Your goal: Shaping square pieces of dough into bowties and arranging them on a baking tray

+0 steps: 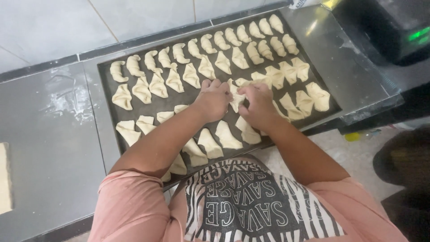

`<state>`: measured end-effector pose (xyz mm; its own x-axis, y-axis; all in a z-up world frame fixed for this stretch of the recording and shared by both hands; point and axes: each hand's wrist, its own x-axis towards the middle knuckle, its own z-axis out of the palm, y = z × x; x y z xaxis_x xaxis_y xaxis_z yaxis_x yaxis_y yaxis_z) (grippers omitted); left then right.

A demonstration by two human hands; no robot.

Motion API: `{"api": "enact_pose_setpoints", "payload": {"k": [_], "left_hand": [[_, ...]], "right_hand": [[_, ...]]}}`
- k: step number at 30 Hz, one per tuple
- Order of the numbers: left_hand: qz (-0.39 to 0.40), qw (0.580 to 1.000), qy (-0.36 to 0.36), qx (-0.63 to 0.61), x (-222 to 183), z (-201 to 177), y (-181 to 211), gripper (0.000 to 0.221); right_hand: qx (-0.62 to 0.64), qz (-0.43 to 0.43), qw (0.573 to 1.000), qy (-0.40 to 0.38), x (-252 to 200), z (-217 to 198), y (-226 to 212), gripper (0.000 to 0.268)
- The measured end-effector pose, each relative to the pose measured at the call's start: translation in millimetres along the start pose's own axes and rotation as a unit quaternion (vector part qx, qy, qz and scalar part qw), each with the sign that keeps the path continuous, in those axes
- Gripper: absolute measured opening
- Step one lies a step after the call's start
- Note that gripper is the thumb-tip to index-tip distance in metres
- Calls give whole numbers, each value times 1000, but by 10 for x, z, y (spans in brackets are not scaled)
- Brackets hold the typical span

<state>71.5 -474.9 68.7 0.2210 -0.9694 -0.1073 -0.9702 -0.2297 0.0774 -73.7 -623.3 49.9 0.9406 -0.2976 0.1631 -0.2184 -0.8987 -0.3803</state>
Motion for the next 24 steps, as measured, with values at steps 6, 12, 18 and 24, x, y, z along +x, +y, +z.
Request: {"api": "enact_pose_setpoints", "payload": {"k": [6,12,18,24], "left_hand": [[-35,998,-47,-18,8,-244,127,31],[-118,986,-59,-107,-60,-638,152,29],[-124,988,-66,-71,35,-557,106,35],[-111,993,1,-26,427,-181,-219,45]], "right_hand": [[-16,1,1000,8,-93,-19,84,50],[-68,-59,995,34,-71,274,116,55],[-161,-262,945,114,-27,586,73,39],[-205,-259,942,52,102,553,34,36]]}}
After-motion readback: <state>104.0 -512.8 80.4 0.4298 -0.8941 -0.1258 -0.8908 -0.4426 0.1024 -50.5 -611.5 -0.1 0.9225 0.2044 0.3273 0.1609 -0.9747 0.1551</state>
